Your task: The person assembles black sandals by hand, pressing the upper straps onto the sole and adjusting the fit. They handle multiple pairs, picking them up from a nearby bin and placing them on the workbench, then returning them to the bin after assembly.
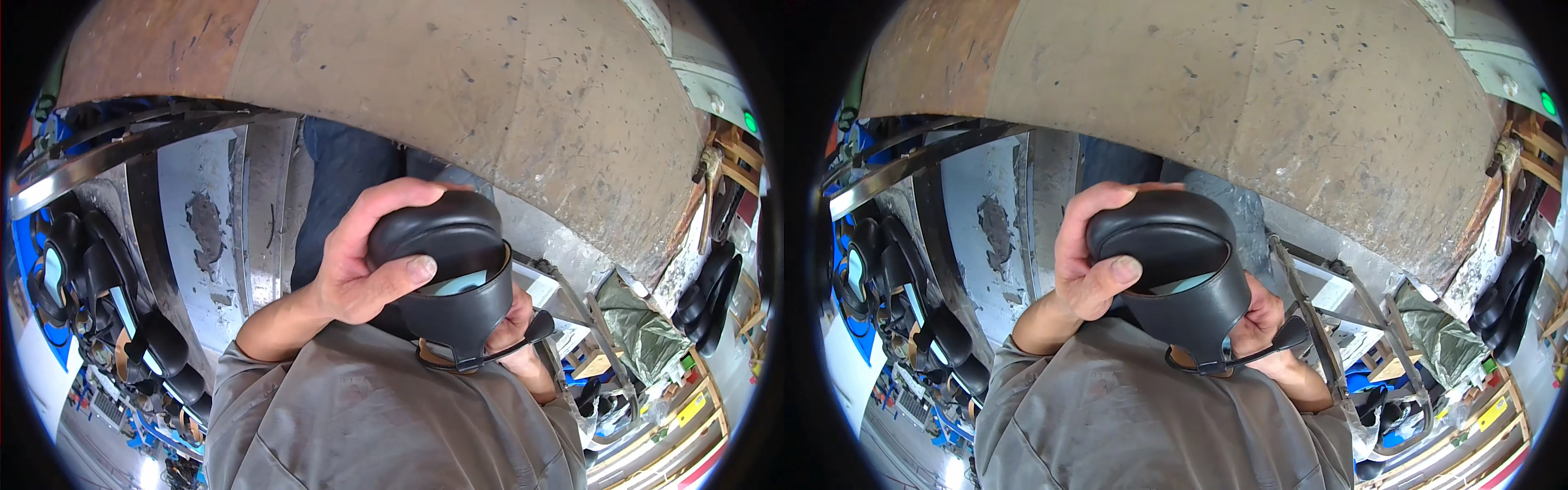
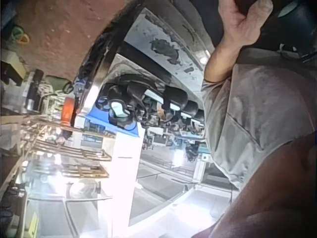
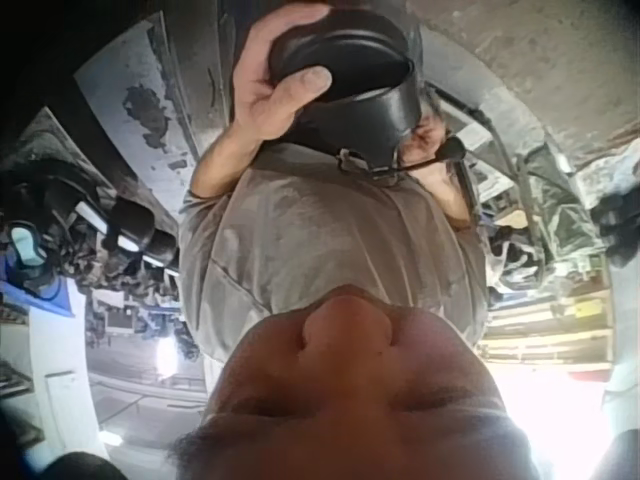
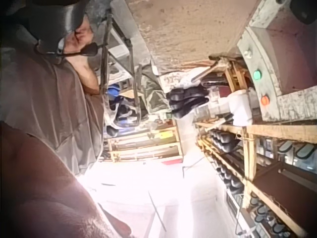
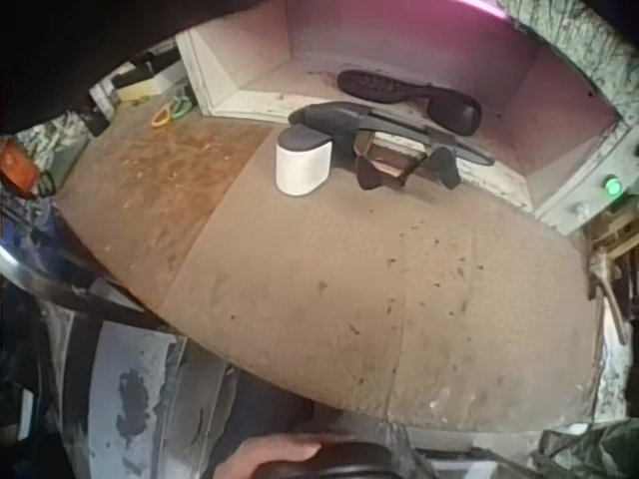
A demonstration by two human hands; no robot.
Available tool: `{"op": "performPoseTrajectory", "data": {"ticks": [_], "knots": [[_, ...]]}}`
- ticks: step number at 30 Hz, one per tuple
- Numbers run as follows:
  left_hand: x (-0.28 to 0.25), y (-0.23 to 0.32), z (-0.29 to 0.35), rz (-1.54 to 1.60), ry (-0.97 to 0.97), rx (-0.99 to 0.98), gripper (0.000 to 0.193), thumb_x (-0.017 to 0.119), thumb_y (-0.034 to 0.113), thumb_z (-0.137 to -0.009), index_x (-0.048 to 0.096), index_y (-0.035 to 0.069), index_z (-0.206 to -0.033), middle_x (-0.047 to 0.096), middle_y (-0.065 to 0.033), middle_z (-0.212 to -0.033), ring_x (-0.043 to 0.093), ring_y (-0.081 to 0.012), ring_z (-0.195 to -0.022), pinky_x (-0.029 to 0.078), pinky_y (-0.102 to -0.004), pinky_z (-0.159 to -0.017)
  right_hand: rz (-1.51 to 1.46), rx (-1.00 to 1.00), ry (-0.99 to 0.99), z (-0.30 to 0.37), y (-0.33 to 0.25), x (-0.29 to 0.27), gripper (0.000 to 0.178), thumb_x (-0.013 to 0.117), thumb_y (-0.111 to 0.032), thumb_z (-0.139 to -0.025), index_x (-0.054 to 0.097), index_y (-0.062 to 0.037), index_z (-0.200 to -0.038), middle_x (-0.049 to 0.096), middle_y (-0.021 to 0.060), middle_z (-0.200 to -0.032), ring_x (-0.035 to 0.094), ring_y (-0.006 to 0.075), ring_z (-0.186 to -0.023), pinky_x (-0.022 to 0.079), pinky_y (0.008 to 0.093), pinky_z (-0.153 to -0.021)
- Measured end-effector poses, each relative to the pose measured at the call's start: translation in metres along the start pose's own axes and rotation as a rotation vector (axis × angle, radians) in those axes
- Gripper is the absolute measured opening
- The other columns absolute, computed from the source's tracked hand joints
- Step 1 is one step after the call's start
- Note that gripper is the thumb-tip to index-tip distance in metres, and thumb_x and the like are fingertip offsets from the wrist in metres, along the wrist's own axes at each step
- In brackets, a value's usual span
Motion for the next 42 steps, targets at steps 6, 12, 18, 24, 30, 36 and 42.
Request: {"op": "performPoseTrajectory", "data": {"ticks": [6, 12, 18, 24, 30, 36, 42], "knots": [[0.009, 0.009, 0.004, 0.062, 0.002, 0.024, 0.049, 0.056, 0.006, -0.087, 0.034, 0.001, -0.131, 0.046, -0.0327, -0.127, 0.055, -0.0366, -0.113, 0.047, -0.0435, -0.093, -0.041, 0.093, 0.000, 0.008, -0.006, 0.002, 0.014, 0.058, -0.001, -0.088, 0.063, 0.0024, -0.101, 0.065, 0.0054, -0.093, 0.062, 0.0112, -0.086, 0.048, 0.0243, -0.076], [0.011, 0.013, 0.008, 0.006, 0.001, 0.072, 0.046, 0.056, 0.003, -0.086, 0.035, -0.002, -0.127, 0.047, -0.0342, -0.125, 0.053, -0.0382, -0.115, 0.048, -0.0432, -0.092, -0.017, 0.093, -0.032, 0.016, 0.000, 0.001, 0.020, 0.057, -0.004, -0.089, 0.060, 0.0022, -0.107, 0.066, 0.0073, -0.096, 0.063, 0.0104, -0.088, 0.048, 0.0237, -0.077], [0.011, 0.018, 0.007, -0.078, -0.013, 0.075, 0.050, 0.061, 0.001, -0.083, 0.036, -0.001, -0.126, 0.050, -0.0323, -0.120, 0.057, -0.0353, -0.110, 0.050, -0.0401, -0.088, 0.025, 0.132, -0.089, 0.014, -0.007, 0.000, 0.024, 0.057, -0.008, -0.090, 0.057, 0.0012, -0.112, 0.067, 0.0085, -0.096, 0.063, 0.0107, -0.089, 0.048, 0.0237, -0.077], [0.023, 0.064, -0.021, -0.697, -0.044, -0.167, 0.037, 0.070, 0.001, -0.078, 0.057, -0.003, -0.111, 0.064, -0.0135, -0.094, 0.065, -0.0184, -0.084, 0.050, -0.0262, -0.071, 0.003, 0.097, -0.099, 0.010, -0.011, 0.006, 0.023, 0.057, -0.015, -0.093, 0.058, 0.0004, -0.110, 0.066, 0.0081, -0.095, 0.063, 0.0111, -0.088, 0.048, 0.0239, -0.074], [0.020, 0.066, -0.018, -0.716, -0.091, -0.116, 0.038, 0.070, 0.003, -0.077, 0.057, -0.002, -0.112, 0.063, -0.0129, -0.091, 0.065, -0.0205, -0.076, 0.049, -0.0269, -0.064, -0.016, 0.130, -0.115, 0.014, -0.007, 0.008, 0.023, 0.057, -0.022, -0.093, 0.060, -0.0005, -0.101, 0.066, 0.0088, -0.089, 0.064, 0.0126, -0.083, 0.049, 0.0256, -0.069], [0.040, 0.087, -0.046, -1.063, -0.356, -0.359, 0.039, 0.074, 0.012, -0.072, 0.060, 0.000, -0.107, 0.065, -0.0136, -0.089, 0.065, -0.0254, -0.079, 0.050, -0.0307, -0.072, 0.035, 0.077, -0.084, 0.013, -0.008, 0.011, 0.022, 0.058, -0.023, -0.093, 0.060, -0.0014, -0.098, 0.065, 0.0094, -0.077, 0.066, 0.0153, -0.072, 0.050, 0.0283, -0.061], [0.046, 0.082, -0.051, -1.075, -0.450, -0.336, 0.035, 0.072, 0.008, -0.071, 0.062, -0.001, -0.103, 0.064, -0.0143, -0.084, 0.065, -0.0279, -0.075, 0.050, -0.0314, -0.065, 0.087, 0.086, -0.101, 0.009, -0.014, 0.013, 0.016, 0.058, -0.015, -0.090, 0.059, -0.0014, -0.098, 0.064, 0.0140, -0.076, 0.068, 0.0223, -0.070, 0.051, 0.0297, -0.061]]}}
Point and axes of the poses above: each hand's wrist, its own z-axis away from the middle knuckle, its own x-axis out of the palm, y = z × x, the point moved 3 cm from there along -z, towards the middle knuckle
